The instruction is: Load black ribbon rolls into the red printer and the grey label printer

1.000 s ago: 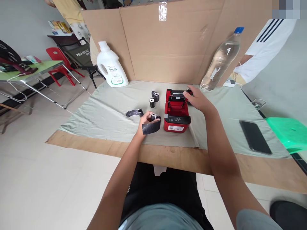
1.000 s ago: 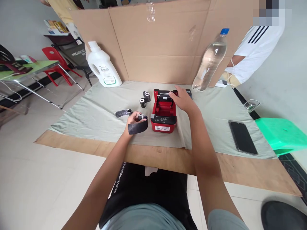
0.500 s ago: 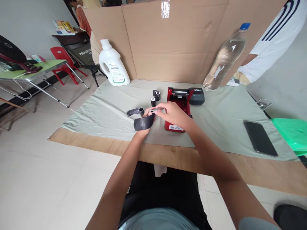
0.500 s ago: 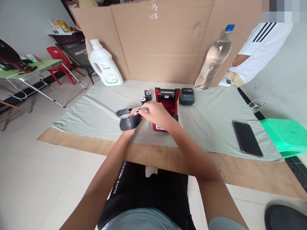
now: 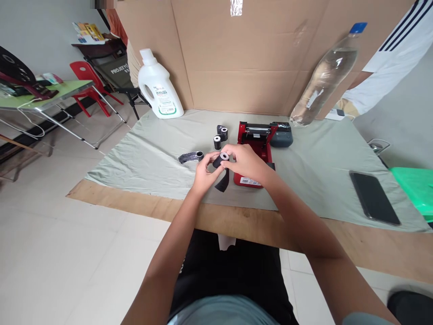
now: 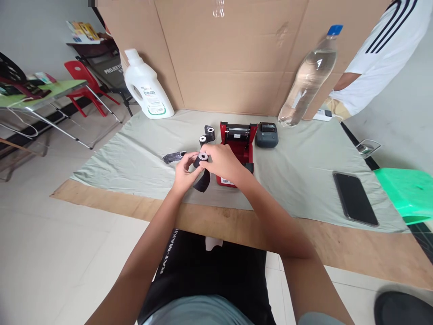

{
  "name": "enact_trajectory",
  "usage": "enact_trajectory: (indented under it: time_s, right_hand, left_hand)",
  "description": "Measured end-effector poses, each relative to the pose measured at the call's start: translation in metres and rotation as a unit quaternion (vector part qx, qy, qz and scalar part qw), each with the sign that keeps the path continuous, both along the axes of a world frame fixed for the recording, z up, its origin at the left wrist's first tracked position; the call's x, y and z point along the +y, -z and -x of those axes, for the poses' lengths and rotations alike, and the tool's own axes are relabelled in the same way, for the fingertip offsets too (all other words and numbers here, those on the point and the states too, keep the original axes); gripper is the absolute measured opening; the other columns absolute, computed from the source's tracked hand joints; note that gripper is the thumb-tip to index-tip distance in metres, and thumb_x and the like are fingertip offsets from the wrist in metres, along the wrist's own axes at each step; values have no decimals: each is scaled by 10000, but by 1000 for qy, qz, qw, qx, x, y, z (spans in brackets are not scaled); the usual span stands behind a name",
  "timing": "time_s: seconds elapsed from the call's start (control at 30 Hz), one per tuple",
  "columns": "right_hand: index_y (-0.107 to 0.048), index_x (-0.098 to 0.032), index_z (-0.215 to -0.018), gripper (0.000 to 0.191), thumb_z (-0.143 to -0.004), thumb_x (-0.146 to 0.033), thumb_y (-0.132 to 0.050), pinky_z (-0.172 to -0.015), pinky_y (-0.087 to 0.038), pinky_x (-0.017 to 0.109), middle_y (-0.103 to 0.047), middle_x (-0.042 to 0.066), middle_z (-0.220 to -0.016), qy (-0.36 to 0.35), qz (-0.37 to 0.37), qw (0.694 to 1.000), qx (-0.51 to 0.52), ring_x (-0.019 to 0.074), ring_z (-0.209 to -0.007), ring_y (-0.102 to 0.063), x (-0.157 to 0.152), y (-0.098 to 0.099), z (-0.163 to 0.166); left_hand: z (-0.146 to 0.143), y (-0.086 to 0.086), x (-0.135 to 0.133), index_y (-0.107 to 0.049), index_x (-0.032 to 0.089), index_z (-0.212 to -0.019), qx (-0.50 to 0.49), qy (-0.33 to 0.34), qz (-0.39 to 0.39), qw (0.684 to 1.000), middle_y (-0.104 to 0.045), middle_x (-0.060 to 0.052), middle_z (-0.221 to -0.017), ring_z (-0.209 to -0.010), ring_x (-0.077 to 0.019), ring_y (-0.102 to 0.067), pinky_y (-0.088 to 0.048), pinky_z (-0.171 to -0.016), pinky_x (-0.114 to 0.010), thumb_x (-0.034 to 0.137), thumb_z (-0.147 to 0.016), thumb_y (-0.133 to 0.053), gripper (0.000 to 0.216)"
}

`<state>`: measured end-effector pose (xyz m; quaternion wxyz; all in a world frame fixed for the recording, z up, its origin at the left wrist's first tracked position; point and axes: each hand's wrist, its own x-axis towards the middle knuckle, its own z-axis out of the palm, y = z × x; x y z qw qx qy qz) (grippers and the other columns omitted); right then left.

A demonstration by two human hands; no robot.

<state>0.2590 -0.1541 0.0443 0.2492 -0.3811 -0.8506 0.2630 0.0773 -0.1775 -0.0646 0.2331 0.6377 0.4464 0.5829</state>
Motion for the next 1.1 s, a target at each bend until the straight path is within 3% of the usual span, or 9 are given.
enact_trajectory:
  time_s: [0.1, 0.3, 0.47, 0.63, 0.8, 0.97, 1.1]
  right_hand:
    - [-710, -222, -988, 187, -848, -169, -598, -741, -354, 300, -680, -8, -825, -6, 7, 1000, 20, 168, -752, -542, 0, -2, -1]
    - [-686, -228, -971, 174, -847, -165, -582, -767, -382, 316, -700, 4, -871, -8, 32, 999, 26, 186, -799, -572, -4, -5, -1]
    - [-661, -229, -1084, 260, -850, -154, -577, -790, -409, 325, -711, 42, -1011, -7, 17, 999, 52, 208, -881, -600, -1, -1, -1]
    - [-641, -217, -1005, 164, -851, -174, -602, -752, -382, 314, -653, 14, -863, 0, 9, 999, 40, 192, -798, -562, 2, -1, -2]
    - [-642, -236, -1032, 197, -858, -169, -578, -765, -376, 321, -642, 2, -854, -22, -1, 999, 44, 191, -790, -555, 2, 0, -4]
    - [-645, -241, -1049, 170, -882, -247, -613, -743, -383, 317, -643, 0, -831, -20, 29, 998, 51, 206, -809, -567, 3, -1, -7]
    - [-657, -250, -1099, 230, -890, -201, -574, -753, -381, 312, -653, 0, -860, -25, 11, 999, 43, 200, -820, -566, 3, -1, -8]
  left_hand:
    - [0, -3, -2, -687, 202, -1298, 23, 3, -1, 1000, -761, -125, -1276, -1150, -256, -739, -592, -1002, -382, 496, -949, -703, 456]
    - [-3, -7, -5, -745, 207, -1193, 75, -34, -37, 996, -797, -99, -1165, -1053, -236, -758, -602, -976, -364, 470, -926, -738, 375]
    - [-5, -8, -5, -734, 200, -1215, 30, -23, -24, 999, -785, -108, -1163, -1005, -216, -753, -622, -903, -339, 523, -943, -715, 423]
    - [-3, -9, -5, -733, 214, -1177, -1, -43, -43, 998, -758, -97, -1164, -1059, -213, -732, -625, -868, -306, 528, -907, -767, 415]
    - [-3, -4, -2, -694, 197, -1250, -65, 10, 20, 998, -770, -106, -1169, -986, -207, -767, -633, -881, -322, 570, -903, -757, 513]
    - [-4, -1, 1, -673, 197, -1246, -117, 35, 20, 992, -759, -127, -1247, -1097, -247, -769, -632, -936, -346, 606, -867, -786, 569]
    - [-3, -3, 1, -716, 194, -1193, -155, 54, 27, 986, -795, -96, -1132, -912, -198, -784, -652, -842, -326, 597, -889, -767, 507]
